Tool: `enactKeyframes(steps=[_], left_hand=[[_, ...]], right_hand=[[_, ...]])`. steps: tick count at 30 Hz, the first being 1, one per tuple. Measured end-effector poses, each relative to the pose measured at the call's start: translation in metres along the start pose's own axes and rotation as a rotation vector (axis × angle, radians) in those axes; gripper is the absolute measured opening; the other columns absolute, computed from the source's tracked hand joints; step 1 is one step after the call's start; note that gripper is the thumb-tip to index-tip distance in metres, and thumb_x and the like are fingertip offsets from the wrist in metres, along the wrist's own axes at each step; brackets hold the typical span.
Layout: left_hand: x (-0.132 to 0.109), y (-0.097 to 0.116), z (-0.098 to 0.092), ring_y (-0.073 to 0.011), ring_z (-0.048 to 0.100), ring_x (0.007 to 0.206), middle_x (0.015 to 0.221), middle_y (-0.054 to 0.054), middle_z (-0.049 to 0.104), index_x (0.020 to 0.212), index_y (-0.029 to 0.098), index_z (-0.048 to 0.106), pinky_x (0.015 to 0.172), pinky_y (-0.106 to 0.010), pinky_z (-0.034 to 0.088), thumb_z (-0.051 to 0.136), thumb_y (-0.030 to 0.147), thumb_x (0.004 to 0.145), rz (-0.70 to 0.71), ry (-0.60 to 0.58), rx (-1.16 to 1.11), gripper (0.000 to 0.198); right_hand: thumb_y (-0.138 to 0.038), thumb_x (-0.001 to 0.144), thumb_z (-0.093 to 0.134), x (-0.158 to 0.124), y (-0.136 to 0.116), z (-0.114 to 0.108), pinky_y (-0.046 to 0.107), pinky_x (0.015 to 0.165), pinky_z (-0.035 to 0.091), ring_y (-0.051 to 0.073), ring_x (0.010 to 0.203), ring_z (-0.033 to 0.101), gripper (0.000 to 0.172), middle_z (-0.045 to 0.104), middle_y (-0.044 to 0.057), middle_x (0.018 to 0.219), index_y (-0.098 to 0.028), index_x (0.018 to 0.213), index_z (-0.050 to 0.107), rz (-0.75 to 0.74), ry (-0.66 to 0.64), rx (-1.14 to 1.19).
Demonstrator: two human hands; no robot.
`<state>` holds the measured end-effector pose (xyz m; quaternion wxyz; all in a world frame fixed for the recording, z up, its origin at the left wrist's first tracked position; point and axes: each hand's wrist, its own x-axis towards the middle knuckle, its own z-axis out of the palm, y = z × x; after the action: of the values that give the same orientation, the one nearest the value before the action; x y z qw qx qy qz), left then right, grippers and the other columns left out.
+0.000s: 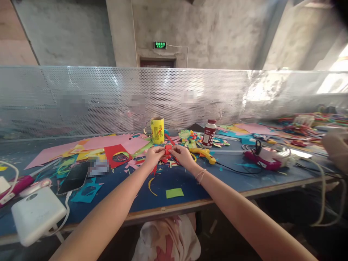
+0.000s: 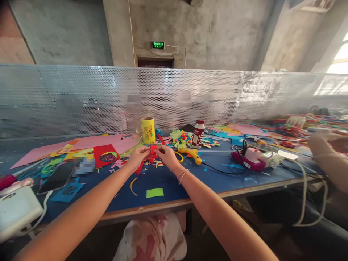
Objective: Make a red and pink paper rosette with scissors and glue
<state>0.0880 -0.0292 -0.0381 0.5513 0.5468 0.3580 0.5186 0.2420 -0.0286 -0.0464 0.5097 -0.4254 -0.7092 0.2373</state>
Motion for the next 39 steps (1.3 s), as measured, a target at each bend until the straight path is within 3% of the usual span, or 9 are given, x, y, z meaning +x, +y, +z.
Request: enactKeyframes(steps=[16, 39], left_hand=[[0.0019, -0.0054, -0.0002, -0.0182, 0.067, 0.065, 0.077, -0.008, 0.070, 0.085, 0.012, 0.068, 0.067, -0.033, 0.054, 0.067, 0.024, 0.069, 0.051, -0.062, 0.032, 0.020], [0.0039, -0.0090, -0.0008, -0.0174, 0.066, 0.063, 0.074, -0.006, 0.069, 0.082, 0.014, 0.068, 0.068, -0.033, 0.055, 0.066, 0.023, 0.070, 0.084, -0.065, 0.099, 0.016]], right_hand=[[-0.058, 0.063, 0.061, 0.0015, -0.0055, -0.0028, 0.021, 0.044, 0.026, 0.007, 0.046, 0.033, 0.043, 0.042, -0.004, 0.048, -0.016, 0.058, 0.052, 0.141, -0.033, 0.106], [-0.055, 0.056, 0.069, 0.0021, -0.0049, -0.0025, 0.022, 0.042, 0.030, 0.007, 0.044, 0.039, 0.042, 0.048, -0.003, 0.048, -0.016, 0.056, 0.054, 0.225, -0.041, 0.174]])
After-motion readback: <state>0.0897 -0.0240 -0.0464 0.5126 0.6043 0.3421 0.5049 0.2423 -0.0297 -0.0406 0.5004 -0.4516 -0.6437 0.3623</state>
